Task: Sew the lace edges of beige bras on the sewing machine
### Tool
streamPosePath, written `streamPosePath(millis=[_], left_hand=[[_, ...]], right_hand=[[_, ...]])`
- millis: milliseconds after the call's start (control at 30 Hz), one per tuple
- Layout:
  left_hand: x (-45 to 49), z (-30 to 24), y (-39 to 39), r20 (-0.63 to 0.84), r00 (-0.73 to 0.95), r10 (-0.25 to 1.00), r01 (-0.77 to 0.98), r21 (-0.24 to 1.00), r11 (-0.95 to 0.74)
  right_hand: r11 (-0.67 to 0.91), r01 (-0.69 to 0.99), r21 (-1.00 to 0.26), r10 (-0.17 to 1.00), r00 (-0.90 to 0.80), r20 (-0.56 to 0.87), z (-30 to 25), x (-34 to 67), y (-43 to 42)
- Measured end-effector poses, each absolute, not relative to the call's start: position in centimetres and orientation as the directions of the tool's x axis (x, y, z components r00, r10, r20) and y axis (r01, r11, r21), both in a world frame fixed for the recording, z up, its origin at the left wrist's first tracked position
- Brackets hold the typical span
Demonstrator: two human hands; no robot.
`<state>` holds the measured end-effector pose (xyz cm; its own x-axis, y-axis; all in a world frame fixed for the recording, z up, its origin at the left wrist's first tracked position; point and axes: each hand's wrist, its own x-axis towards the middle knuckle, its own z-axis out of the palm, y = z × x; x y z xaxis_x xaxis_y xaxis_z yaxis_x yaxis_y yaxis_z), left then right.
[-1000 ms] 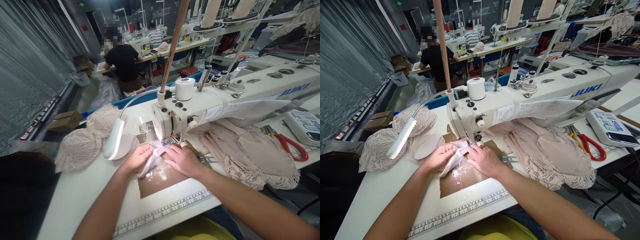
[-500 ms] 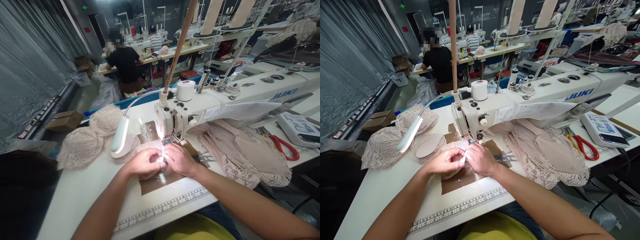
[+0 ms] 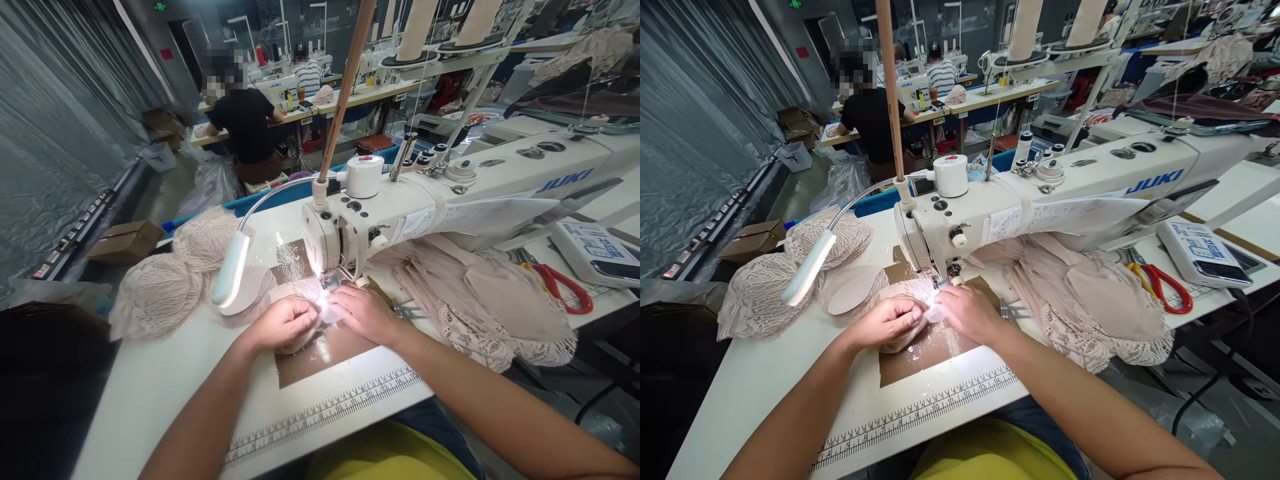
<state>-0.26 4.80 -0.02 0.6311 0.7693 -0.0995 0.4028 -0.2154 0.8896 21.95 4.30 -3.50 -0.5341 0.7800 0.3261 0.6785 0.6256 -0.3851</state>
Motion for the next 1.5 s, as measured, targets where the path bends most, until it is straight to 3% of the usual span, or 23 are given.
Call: streamPosePath(millis=[100, 167, 300, 633, 900, 1500], left_hand=[[-0.2, 0.8, 4.6, -0.022, 0.699, 0.715, 0.502, 0.727, -0.468], [-0.1, 1.0, 4.6, 0.002, 0.688, 0.726, 0.573, 0.613, -0.544], [0.4, 0.6, 4.3, 0.004, 0.666, 0.746, 0.675, 0.422, -0.605], [2.3, -0.2, 3.9, -0.028, 0.692, 0.721, 0.717, 0.141, -0.683], [1.9, -1.0, 4.6, 0.019, 0.694, 0.72, 0.719, 0.049, -0.694], [1.4, -2.0, 5.7, 0.092, 0.649, 0.755, 0.747, 0.107, -0.656]], right_hand=[[0.669, 0.636, -0.383, 0.743, -0.582, 0.331, -3.4, 22.3, 4.0], [0.679, 0.628, -0.38, 0.733, -0.6, 0.32, -3.2, 22.8, 3.5], [0.643, 0.659, -0.39, 0.764, -0.587, 0.269, -3.1, 23.3, 2.5], [0.633, 0.676, -0.376, 0.774, -0.56, 0.296, -3.7, 22.7, 2.4], [0.64, 0.717, -0.276, 0.767, -0.575, 0.283, -3.5, 22.3, 2.4], [0.586, 0.76, -0.282, 0.81, -0.556, 0.185, -3.1, 21.5, 3.1]])
